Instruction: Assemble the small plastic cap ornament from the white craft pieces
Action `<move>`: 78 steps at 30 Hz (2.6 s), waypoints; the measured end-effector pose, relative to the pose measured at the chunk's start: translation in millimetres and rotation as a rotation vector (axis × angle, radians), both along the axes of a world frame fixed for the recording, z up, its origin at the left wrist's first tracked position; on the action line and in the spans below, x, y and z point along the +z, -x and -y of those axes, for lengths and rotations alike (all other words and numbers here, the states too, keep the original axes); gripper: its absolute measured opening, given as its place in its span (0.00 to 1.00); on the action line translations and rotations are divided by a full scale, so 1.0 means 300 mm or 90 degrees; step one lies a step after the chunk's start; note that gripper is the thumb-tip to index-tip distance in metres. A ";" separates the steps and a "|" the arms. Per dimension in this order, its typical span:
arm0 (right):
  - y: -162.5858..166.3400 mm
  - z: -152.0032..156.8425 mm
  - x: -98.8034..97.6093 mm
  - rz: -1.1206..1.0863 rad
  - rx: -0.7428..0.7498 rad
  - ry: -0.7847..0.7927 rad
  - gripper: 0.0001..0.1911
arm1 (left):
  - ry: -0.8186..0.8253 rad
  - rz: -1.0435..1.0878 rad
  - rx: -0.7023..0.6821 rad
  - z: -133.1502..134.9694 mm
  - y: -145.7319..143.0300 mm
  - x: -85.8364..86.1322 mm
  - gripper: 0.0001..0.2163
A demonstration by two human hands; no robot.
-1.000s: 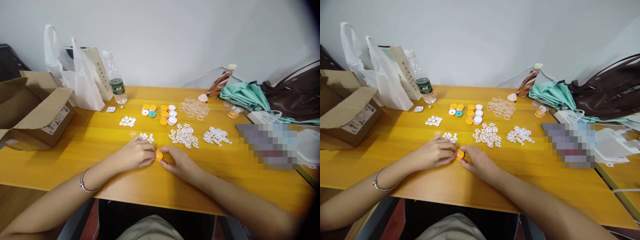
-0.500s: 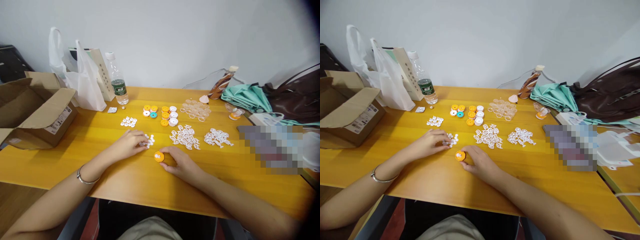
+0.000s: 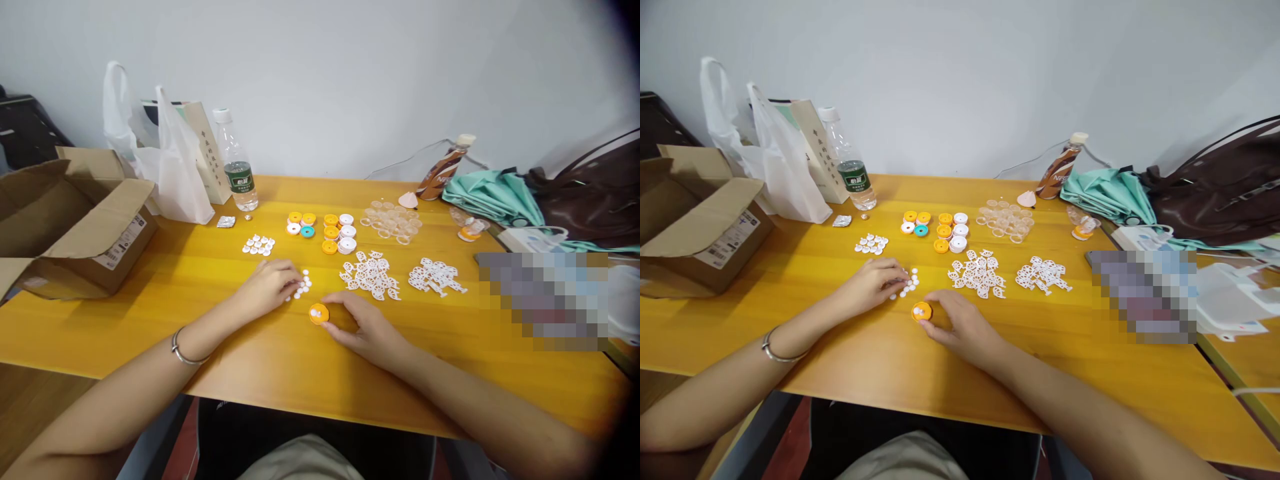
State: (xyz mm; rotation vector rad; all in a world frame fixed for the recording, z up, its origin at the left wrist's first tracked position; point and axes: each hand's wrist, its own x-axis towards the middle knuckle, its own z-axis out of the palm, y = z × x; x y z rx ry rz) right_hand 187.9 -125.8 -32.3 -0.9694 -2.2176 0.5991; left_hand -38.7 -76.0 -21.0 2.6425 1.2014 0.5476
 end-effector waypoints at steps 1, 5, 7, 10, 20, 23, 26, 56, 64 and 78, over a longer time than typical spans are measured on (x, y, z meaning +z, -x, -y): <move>-0.001 0.001 -0.001 -0.001 -0.004 0.001 0.13 | 0.000 0.007 0.001 0.000 -0.001 0.001 0.07; -0.009 -0.003 -0.006 -0.020 -0.017 -0.006 0.12 | 0.048 0.092 -0.003 0.023 -0.013 0.025 0.06; -0.014 -0.008 -0.009 -0.035 -0.019 -0.021 0.10 | 0.105 0.169 0.004 0.051 -0.032 0.046 0.05; -0.021 -0.012 -0.009 -0.058 -0.008 -0.066 0.08 | 0.222 0.288 0.025 0.097 -0.073 0.072 0.05; -0.026 -0.015 0.010 -0.093 0.108 -0.186 0.12 | 0.580 0.584 0.041 0.136 -0.131 0.047 0.11; -0.041 -0.025 0.005 -0.086 0.140 -0.247 0.15 | 0.572 0.576 0.037 0.142 -0.134 0.046 0.10; -0.057 -0.038 0.000 -0.034 0.144 -0.275 0.15 | 0.466 0.471 0.019 0.148 -0.127 0.048 0.08; -0.051 -0.026 0.016 0.244 0.186 -0.315 0.12 | 0.139 0.120 -0.032 0.150 -0.102 -0.008 0.10; -0.048 -0.027 0.007 0.297 0.180 -0.257 0.11 | 0.138 0.119 -0.030 0.147 -0.097 -0.007 0.10; -0.036 -0.034 0.011 -0.121 0.002 0.113 0.07 | 0.128 0.152 -0.100 0.146 -0.090 0.019 0.14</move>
